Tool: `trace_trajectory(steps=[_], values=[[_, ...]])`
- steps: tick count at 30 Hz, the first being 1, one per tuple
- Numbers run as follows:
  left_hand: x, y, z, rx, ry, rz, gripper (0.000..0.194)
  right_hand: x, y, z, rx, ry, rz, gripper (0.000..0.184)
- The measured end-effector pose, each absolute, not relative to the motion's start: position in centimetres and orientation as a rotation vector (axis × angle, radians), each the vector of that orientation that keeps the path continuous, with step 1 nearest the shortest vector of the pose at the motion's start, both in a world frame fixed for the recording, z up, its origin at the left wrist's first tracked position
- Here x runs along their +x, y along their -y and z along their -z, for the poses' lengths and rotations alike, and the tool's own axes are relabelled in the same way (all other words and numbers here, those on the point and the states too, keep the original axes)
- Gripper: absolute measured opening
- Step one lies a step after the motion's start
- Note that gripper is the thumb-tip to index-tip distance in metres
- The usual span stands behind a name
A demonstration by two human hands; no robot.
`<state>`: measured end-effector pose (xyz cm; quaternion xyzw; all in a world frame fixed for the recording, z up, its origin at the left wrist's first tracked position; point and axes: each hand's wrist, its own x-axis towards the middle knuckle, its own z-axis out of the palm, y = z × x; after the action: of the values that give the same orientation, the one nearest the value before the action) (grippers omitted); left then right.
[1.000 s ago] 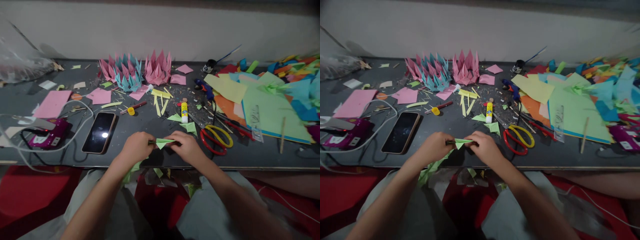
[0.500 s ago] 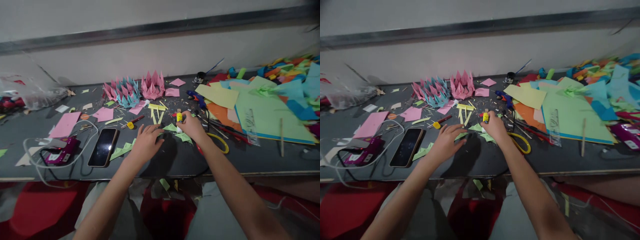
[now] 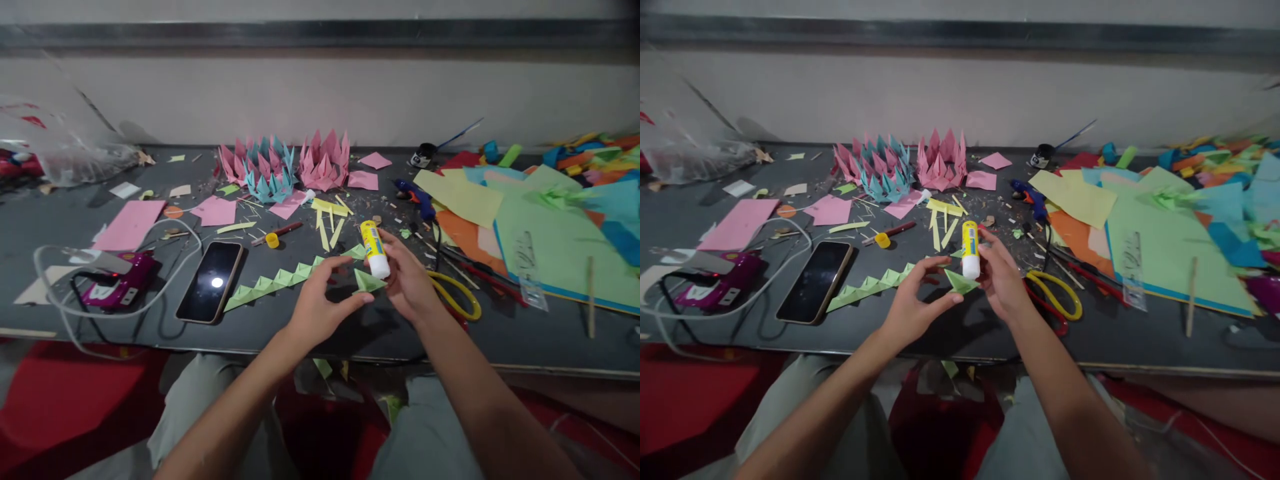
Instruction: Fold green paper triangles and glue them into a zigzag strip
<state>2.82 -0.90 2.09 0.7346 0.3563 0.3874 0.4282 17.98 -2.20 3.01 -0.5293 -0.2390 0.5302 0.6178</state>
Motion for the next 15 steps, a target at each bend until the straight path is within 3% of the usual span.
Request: trace_trajectory(steps=[3, 8, 15], values=[[3.1, 0.9, -2.4, 1.798, -0.838, -0.926, 0.011, 17.7, 2.3, -3.1, -1.170, 0.506, -1.276, 0.041], [2.8, 0.7, -2.7, 1.789, -0.864, -0.940, 0.009, 17.7, 2.1, -2.8, -1.143, 0.486, -1.282, 0.036], [2.1, 0.3, -2.7, 1.987, -0.749, -1.234, 0.008, 17.6, 2.5, -1.8, -1.147, 0.716, -1.062, 0.035]])
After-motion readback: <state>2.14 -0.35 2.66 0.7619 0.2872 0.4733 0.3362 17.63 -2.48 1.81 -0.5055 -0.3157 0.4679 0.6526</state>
